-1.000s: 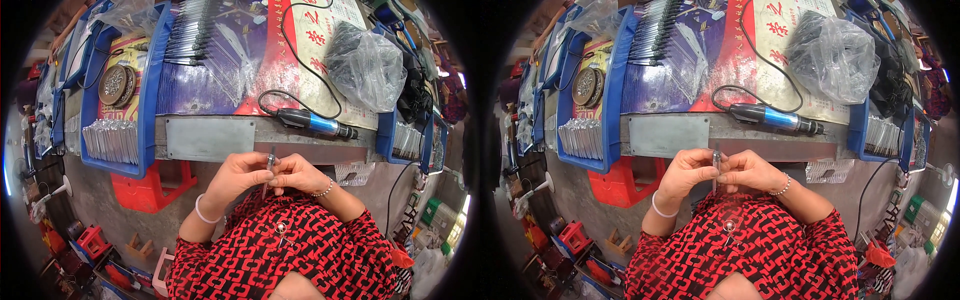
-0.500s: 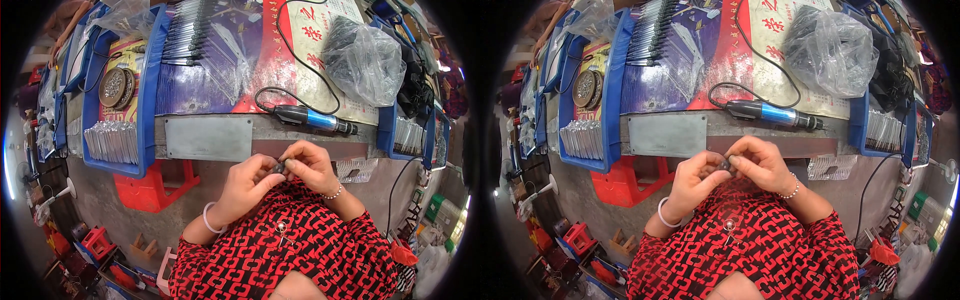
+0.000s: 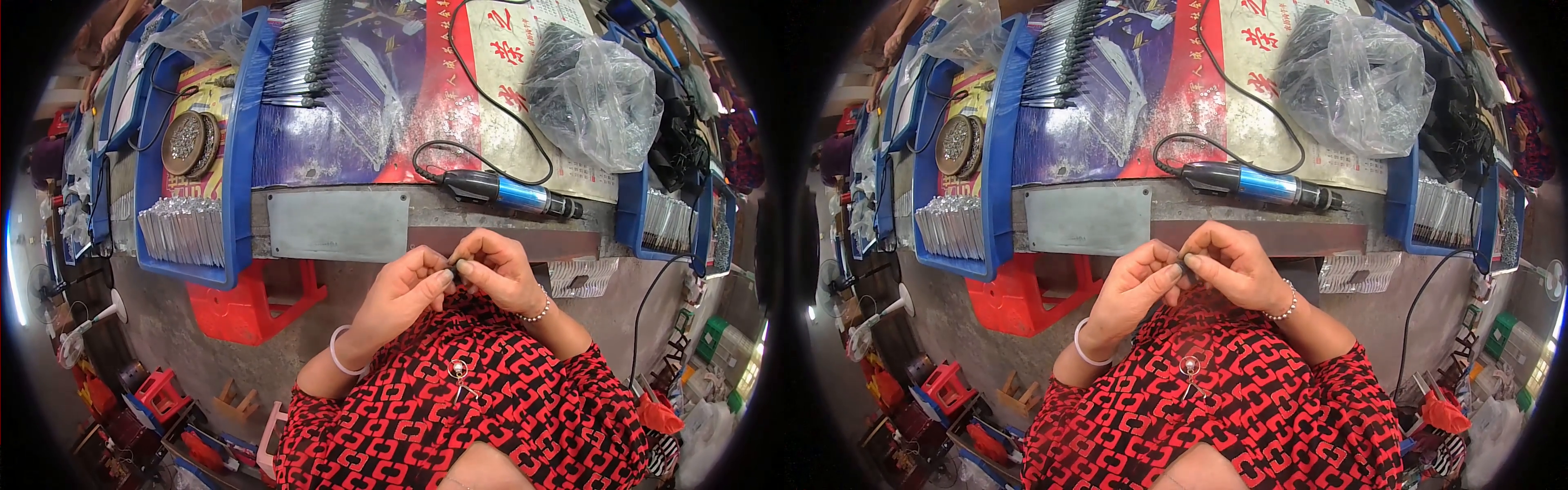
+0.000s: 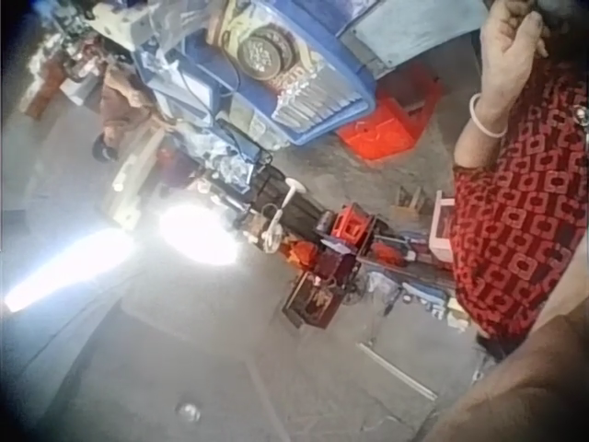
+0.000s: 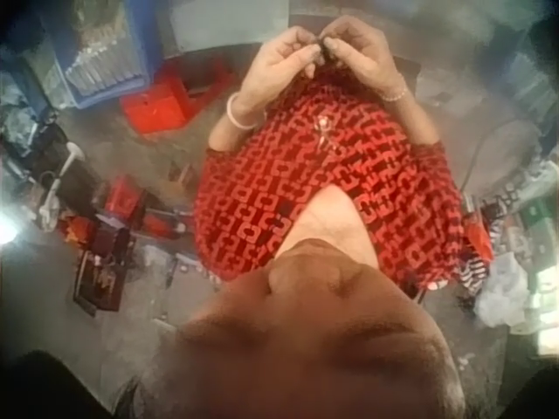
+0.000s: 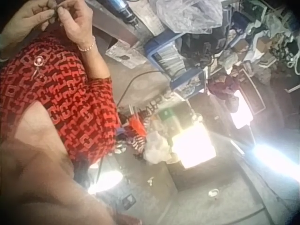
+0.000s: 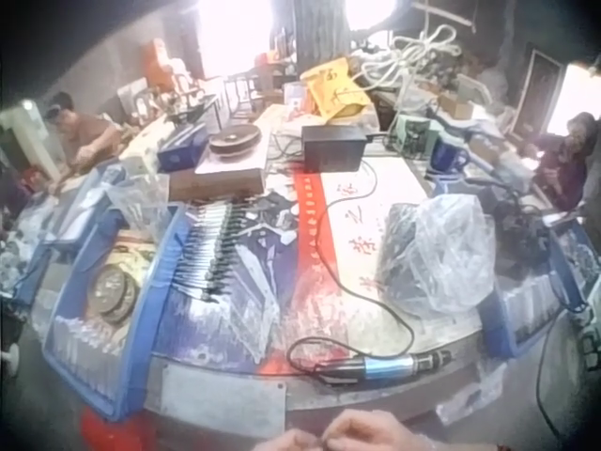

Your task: The person assembles small metal pins and plastic tubes into a finished assembly using a handheld electric screwdriver.

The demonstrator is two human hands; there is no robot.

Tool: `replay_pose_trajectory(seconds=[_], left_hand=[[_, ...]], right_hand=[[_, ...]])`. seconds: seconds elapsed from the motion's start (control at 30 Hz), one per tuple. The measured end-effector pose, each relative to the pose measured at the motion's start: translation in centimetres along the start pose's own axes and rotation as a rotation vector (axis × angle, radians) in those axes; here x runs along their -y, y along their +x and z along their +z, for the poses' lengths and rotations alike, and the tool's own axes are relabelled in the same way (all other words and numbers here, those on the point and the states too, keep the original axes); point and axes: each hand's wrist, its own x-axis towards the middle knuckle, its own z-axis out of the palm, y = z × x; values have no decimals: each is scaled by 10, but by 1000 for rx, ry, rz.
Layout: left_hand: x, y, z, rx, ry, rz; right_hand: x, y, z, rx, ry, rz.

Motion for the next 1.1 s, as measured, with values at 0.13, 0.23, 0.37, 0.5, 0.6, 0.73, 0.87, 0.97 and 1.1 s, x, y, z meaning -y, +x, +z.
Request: replay_pose_trajectory(seconds=[0.13, 0.23, 0.37, 0.5, 0.6, 0.73, 0.87, 0.97, 1.1], left_hand=[[5, 0, -2, -2, 30, 16], [0, 0, 14, -152, 334, 139], [9, 4, 16, -273, 855, 470], [5, 3, 10, -163, 424, 168], [10, 5, 1, -94, -85, 12], [16, 6, -4, -109, -252, -6], [17, 10, -4, -129, -312, 8], [16, 11, -4, -167, -312, 15], [15, 8, -3, -187, -291, 25]], right_hand=[[8, 2, 5, -22, 5, -4], [1, 3, 1, -102, 22, 38], [8, 5, 2, -120, 67, 64], [14, 11, 1, -94, 62, 90], [14, 11, 0, -104, 5, 103], [7, 11, -5, -157, -140, 64], [4, 11, -9, -217, -282, -21], [10, 14, -12, -267, -471, -150], [16, 15, -17, -352, -686, -298]])
